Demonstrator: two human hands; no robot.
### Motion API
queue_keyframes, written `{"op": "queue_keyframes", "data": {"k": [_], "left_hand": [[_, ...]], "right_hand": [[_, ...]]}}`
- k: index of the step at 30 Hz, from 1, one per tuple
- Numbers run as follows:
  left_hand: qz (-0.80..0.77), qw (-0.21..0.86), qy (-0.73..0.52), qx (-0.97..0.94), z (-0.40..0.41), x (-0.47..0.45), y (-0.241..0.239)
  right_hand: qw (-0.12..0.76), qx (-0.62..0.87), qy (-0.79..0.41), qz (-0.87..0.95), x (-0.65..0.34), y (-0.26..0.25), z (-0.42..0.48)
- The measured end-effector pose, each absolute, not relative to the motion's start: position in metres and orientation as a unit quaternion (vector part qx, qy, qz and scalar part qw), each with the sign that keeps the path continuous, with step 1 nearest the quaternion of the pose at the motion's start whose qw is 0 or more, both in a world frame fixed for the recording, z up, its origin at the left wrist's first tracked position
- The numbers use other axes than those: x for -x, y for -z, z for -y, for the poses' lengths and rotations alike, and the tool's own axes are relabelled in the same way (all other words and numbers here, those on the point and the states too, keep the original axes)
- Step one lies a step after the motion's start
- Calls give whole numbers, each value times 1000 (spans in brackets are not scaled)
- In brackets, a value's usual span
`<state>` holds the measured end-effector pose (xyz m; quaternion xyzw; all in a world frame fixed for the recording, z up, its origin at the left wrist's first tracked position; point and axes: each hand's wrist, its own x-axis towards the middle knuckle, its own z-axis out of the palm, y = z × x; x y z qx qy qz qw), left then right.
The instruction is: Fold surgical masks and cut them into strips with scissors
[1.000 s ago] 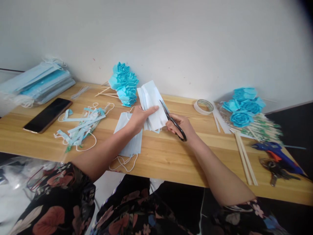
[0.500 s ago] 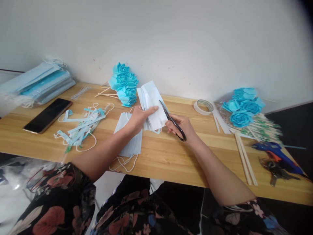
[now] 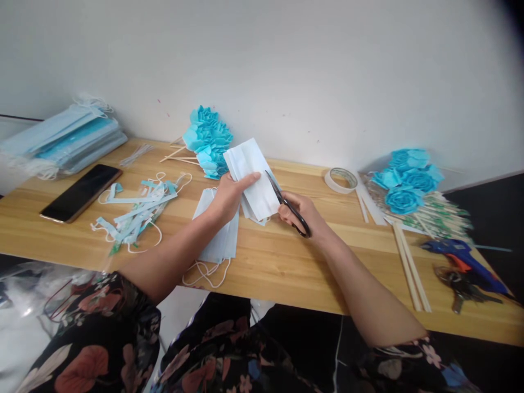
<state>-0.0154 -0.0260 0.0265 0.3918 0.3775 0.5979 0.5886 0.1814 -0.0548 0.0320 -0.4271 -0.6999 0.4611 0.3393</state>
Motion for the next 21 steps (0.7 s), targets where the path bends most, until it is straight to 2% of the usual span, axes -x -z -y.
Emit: {"op": "queue_keyframes", "data": {"k": [21], "left_hand": [[-384, 580, -583, -421, 31, 13, -28]], "right_hand": [[331, 409, -452, 720, -183, -29, 52]]}}
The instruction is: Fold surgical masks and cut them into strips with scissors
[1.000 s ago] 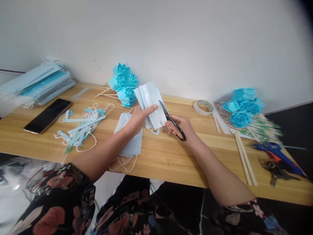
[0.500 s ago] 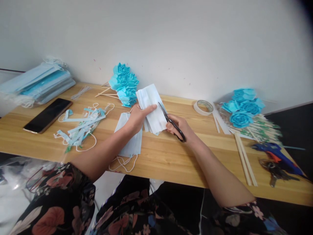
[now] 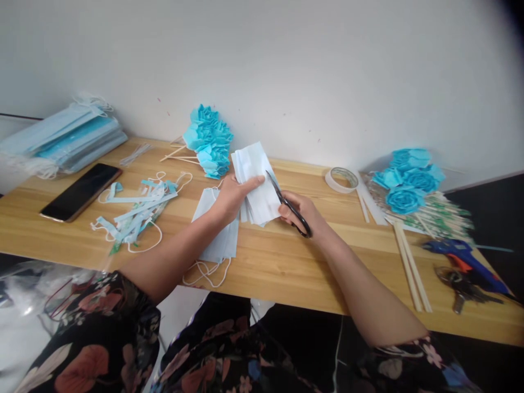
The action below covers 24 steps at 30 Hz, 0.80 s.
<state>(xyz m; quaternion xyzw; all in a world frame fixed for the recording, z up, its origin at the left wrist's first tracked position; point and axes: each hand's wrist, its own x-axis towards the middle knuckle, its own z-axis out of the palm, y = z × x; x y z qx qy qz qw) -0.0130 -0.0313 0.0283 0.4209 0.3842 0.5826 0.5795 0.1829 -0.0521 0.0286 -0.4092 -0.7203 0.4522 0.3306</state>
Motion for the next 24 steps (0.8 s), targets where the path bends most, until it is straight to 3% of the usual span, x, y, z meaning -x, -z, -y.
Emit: {"op": "queue_keyframes", "data": {"k": [24], "left_hand": [[-395, 572, -574, -432, 34, 11, -27]], "right_hand": [[334, 409, -451, 720, -181, -33, 53]]}}
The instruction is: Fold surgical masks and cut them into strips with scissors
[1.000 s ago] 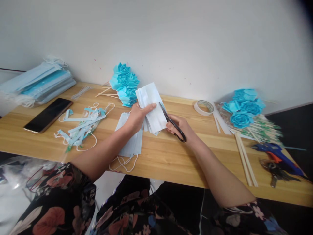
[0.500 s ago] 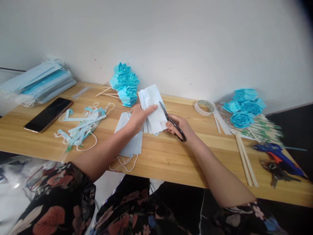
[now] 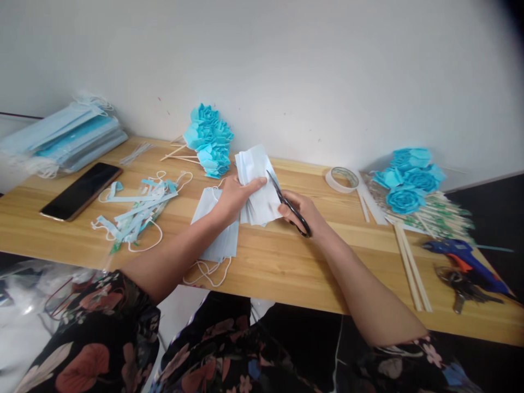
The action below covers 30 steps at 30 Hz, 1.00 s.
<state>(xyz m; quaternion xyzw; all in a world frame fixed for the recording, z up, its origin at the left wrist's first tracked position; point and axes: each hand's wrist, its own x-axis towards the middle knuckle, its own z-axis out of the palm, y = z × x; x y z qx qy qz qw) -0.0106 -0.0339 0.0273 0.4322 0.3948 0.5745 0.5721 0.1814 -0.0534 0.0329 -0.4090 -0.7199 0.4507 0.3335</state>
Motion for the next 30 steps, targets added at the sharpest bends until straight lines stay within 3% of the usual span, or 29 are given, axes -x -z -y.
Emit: {"op": "queue_keyframes", "data": {"k": [30], "left_hand": [[-391, 603, -548, -427, 39, 6, -23]], "right_hand": [[345, 423, -452, 705, -177, -34, 54]]}}
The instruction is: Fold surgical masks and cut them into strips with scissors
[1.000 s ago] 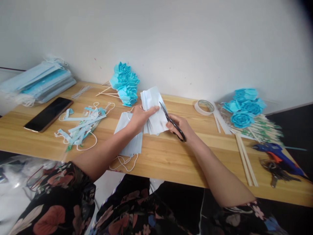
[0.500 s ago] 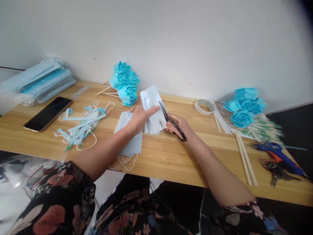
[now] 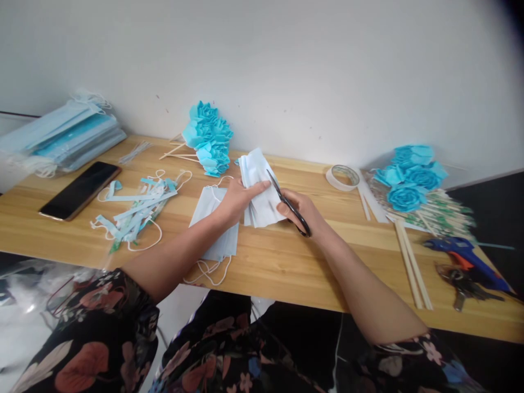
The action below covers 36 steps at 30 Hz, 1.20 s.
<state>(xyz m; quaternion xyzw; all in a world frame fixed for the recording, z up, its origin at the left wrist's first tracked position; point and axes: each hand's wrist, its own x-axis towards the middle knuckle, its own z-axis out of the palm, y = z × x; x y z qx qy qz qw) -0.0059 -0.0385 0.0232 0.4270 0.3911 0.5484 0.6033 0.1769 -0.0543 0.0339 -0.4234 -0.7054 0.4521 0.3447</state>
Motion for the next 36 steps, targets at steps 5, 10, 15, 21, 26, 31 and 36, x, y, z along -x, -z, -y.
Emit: {"op": "queue_keyframes", "data": {"k": [5, 10, 15, 21, 26, 31, 36], "left_hand": [[-386, 611, -550, -419, 38, 6, -24], [-391, 611, -547, -417, 37, 7, -23], [-390, 610, -546, -422, 38, 7, -24], [-383, 614, -545, -424, 39, 7, -26], [-380, 613, -549, -421, 38, 7, -24], [-374, 615, -553, -420, 37, 7, -23], [-378, 614, -553, -418, 37, 7, -23]], "right_hand": [[347, 416, -453, 708, -177, -35, 55], [339, 420, -447, 713, -177, -37, 56], [343, 426, -446, 709, -176, -37, 56], [341, 433, -446, 706, -177, -36, 57], [339, 437, -438, 708, -178, -34, 56], [341, 435, -437, 710, -178, -32, 56], [332, 442, -433, 712, -179, -32, 56]]}}
